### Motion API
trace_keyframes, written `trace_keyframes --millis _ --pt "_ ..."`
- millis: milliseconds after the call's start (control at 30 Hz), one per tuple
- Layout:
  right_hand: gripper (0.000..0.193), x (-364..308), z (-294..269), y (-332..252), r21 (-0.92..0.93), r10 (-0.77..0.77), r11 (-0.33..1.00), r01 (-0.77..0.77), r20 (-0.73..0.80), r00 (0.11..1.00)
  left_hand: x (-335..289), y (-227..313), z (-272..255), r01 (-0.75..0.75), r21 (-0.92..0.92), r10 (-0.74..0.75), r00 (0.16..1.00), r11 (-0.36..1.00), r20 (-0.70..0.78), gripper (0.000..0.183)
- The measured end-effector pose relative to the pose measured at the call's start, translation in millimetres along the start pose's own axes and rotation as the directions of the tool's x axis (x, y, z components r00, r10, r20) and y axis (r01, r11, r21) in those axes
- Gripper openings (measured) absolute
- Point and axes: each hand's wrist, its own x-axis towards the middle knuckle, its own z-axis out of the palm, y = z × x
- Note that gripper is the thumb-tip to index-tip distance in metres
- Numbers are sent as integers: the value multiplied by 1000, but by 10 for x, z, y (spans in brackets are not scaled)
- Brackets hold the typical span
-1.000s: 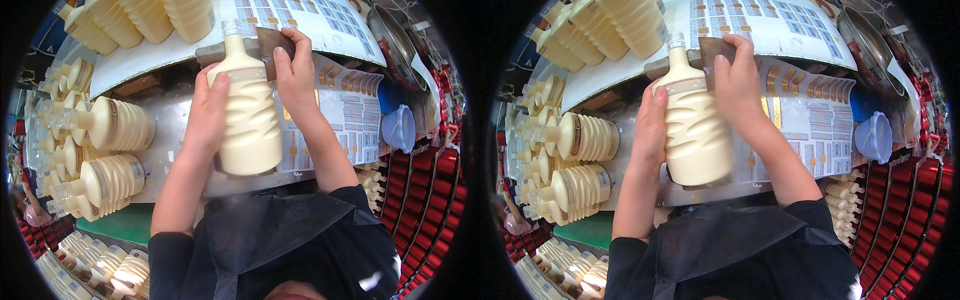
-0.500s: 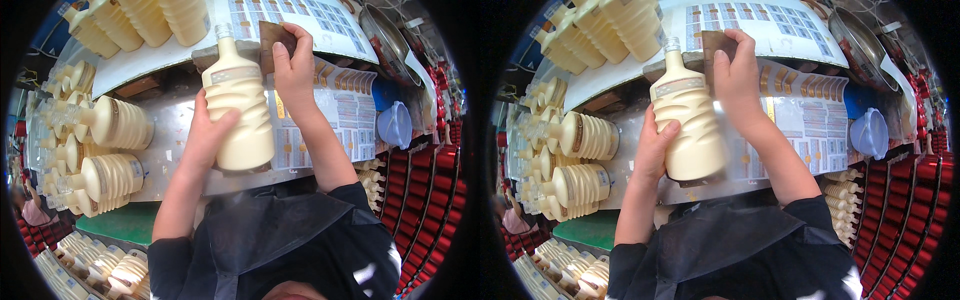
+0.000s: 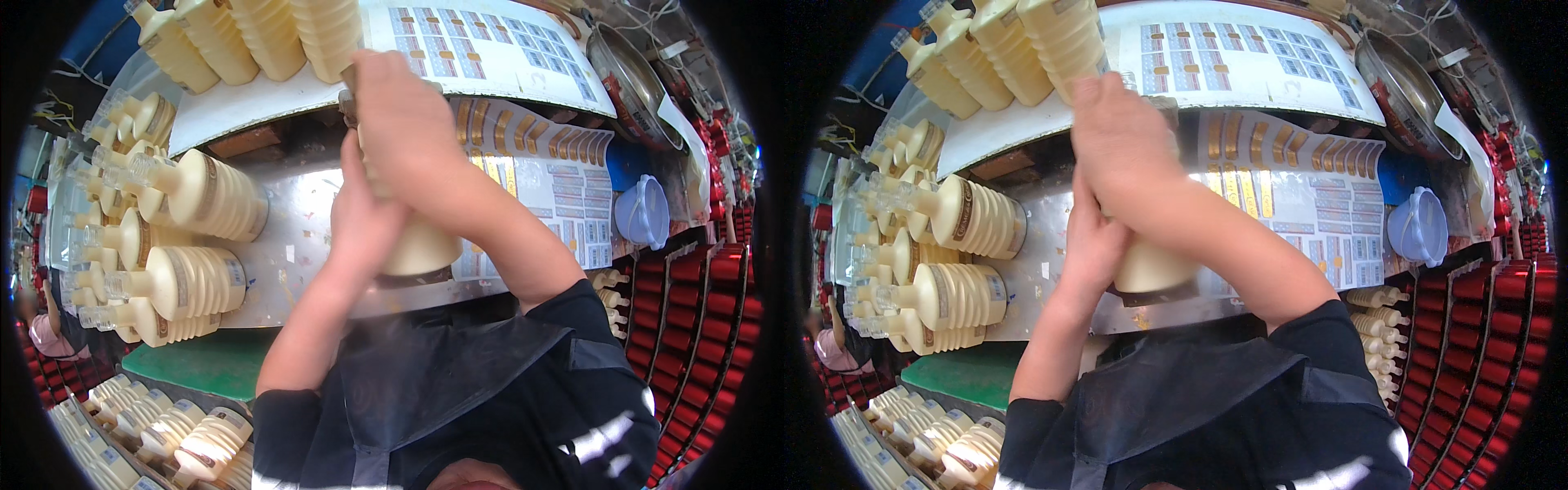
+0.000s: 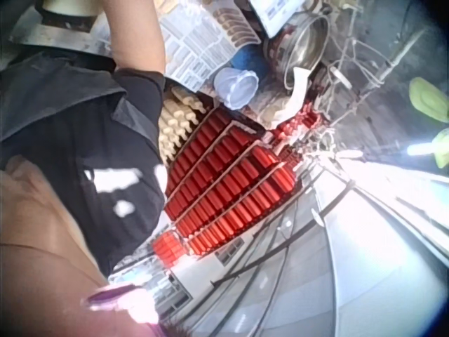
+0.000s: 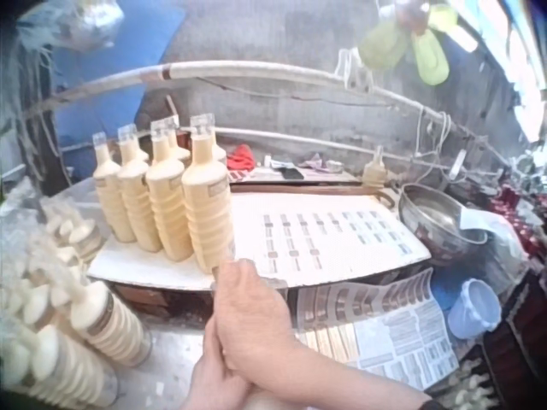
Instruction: The person applies adhesive labels to cream-colored plastic bottles by hand. They peel each label from a sheet, wrap it around the bottle, and smooth it into place. The labeled bottles are then placed on a nearby surface.
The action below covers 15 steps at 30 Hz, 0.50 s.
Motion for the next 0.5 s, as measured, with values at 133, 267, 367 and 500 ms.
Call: trace_keyframes --millis 133,267,367,500 --pt "39 -82 -47 426 141 106 987 -74 -234 967 -73 -61 -46 -238 282 237 971 929 39 102" --pt "43 -218 46 786 364 216 924 -120 -238 947 -53 -122 2 -183 276 176 983 944 49 105" --pt "43 -241 150 932 392 192 917 -64 -296 936 -52 -161 9 -209 187 207 978 960 32 103" --pt "42 -229 104 1000 390 134 921 -4 -307 942 -53 -214 22 -208 124 208 978 970 13 104"
